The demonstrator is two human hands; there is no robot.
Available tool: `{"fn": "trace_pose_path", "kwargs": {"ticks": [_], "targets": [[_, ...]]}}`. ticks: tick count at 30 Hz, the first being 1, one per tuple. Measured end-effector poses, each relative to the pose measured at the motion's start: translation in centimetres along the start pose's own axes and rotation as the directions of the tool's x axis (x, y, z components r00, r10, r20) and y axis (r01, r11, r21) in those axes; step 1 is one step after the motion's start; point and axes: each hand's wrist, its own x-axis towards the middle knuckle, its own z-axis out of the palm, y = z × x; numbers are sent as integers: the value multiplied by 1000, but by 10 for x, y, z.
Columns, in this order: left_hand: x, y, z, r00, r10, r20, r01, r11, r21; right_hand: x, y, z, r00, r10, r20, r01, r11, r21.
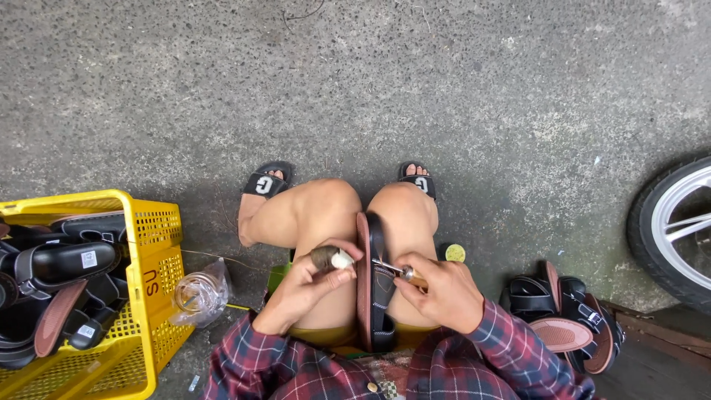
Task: Hand-stitching a shoe sole using an awl and thread while sitting on the floor.
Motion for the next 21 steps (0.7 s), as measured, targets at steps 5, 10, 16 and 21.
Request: {"fn": "trace_pose_path", "kwargs": {"ticks": [5, 10, 16, 21], "targets": [[13, -20, 0, 993, 108, -36, -114, 945, -308, 5, 2, -4, 995, 15, 102, -15, 1000, 5], [19, -34, -3, 991, 116, -68, -135, 863, -486, 5, -3, 7, 995, -95, -28, 93, 994, -55], [20, -38, -5, 993, 102, -66, -120, 751, -649, 12, -15, -4, 980, -201, 7, 200, 979, 47], [26, -34, -2, 983, 161, -87, -170, 624, -763, 17, -13, -10, 989, -4, 150, -16, 991, 132]]}}
